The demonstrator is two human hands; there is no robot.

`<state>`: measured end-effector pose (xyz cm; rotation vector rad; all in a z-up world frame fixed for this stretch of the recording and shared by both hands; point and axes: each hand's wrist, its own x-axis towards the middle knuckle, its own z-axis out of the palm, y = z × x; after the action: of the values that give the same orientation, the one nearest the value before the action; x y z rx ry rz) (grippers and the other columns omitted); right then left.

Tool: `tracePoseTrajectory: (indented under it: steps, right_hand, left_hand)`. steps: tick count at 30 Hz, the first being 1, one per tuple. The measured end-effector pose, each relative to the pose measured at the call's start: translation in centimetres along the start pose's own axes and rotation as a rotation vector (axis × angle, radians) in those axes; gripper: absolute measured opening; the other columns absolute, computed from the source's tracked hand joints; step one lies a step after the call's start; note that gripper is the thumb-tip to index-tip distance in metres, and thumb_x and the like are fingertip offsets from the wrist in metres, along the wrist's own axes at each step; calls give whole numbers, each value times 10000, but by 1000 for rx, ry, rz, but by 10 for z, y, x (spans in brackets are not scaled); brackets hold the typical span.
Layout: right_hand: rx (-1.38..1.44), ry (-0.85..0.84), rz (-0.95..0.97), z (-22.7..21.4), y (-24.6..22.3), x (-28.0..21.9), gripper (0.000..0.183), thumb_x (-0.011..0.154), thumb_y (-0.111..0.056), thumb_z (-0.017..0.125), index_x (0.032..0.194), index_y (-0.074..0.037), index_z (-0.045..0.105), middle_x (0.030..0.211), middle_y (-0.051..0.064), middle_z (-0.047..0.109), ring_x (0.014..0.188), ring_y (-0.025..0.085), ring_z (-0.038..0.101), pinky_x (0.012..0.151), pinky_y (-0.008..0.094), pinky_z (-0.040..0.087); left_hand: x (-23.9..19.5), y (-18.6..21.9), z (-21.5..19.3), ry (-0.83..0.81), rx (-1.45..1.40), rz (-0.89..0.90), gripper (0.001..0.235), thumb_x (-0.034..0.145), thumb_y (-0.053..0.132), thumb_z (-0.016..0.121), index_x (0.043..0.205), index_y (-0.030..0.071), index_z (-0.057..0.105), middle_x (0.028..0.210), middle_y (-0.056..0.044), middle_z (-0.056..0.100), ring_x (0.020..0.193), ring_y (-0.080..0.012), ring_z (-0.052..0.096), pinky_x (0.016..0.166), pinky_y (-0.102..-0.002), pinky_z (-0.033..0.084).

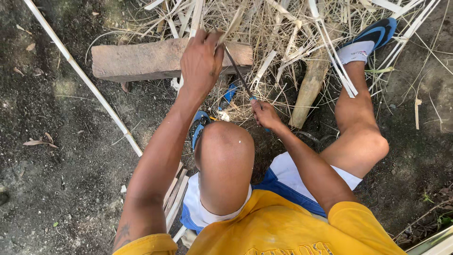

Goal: The person sits on the ground and uses a machete to split long bamboo poles into thin strips. The bamboo is held against a wooden block, and the machete is used to shave and split the material into usable pieces.

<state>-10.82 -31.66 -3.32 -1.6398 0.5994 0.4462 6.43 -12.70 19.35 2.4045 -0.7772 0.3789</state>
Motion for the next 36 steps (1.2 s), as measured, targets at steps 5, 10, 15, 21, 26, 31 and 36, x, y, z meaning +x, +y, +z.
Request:
tracePoseTrajectory:
  steps: [5, 10, 15, 21, 26, 31, 36]
  right_hand:
    - [59, -14, -86, -8, -11, -27, 560, 1019, -596, 455, 857, -68, 552, 593, -9, 490, 463, 106, 472, 426, 306, 420]
    - [79, 60, -142, -27, -22, -44, 540, 1027, -581, 452, 853, -80, 556, 607, -6, 493, 476, 103, 482, 433, 300, 422]
    - [238, 106, -178, -33, -17, -49, 523, 1046, -562, 464, 858, -80, 542, 639, -13, 491, 496, 96, 466, 455, 286, 431]
    - [88, 91, -199, -22, -13, -53, 520, 1037, -566, 457, 847, -88, 531, 603, 13, 497, 480, 97, 491, 442, 293, 418]
    - [-307, 184, -401, -9, -21, -55, 474, 1053, -536, 528, 954, -74, 559, 694, 93, 587, 608, 262, 599, 548, 421, 473]
    - [-563, 188, -311, 1, -60, -50, 388, 1026, -450, 534, 1075, -67, 495, 690, 196, 633, 651, 419, 650, 626, 548, 485]
    - [-713, 124, -288, 11, -103, -38, 305, 1041, -362, 507, 1089, -63, 466, 643, 193, 614, 570, 416, 638, 597, 574, 493]
  left_hand:
    - [59, 101, -76, 345, -333, 392, 244, 1015, 41, 737, 1216, 139, 639, 1008, -75, 641, 828, -279, 666, 714, -430, 536]
    - [70, 144, -89, 339, -363, 617, 429, 950, -33, 756, 1266, 211, 598, 977, -82, 645, 887, -304, 658, 732, -443, 512]
    - [60, 131, -57, 14, -420, 521, 590, 954, -48, 712, 1474, 147, 514, 1356, -228, 612, 1103, -385, 670, 918, -467, 567]
    - [41, 48, -25, -717, -202, 145, 552, 914, 239, 765, 1390, 52, 558, 1254, -270, 647, 1124, -405, 657, 941, -477, 525]
    - [-53, -70, -1, -442, -383, -102, 399, 993, 203, 684, 1343, 28, 610, 1162, -234, 731, 1074, -389, 730, 943, -460, 566]
    - [-204, -169, 40, -115, -125, -289, 455, 967, 194, 659, 1335, -45, 541, 1084, -295, 695, 950, -479, 682, 810, -520, 541]
    - [-255, -189, 49, -521, -295, -745, 290, 1078, 304, 522, 1113, 34, 620, 871, -190, 769, 825, -344, 763, 764, -456, 576]
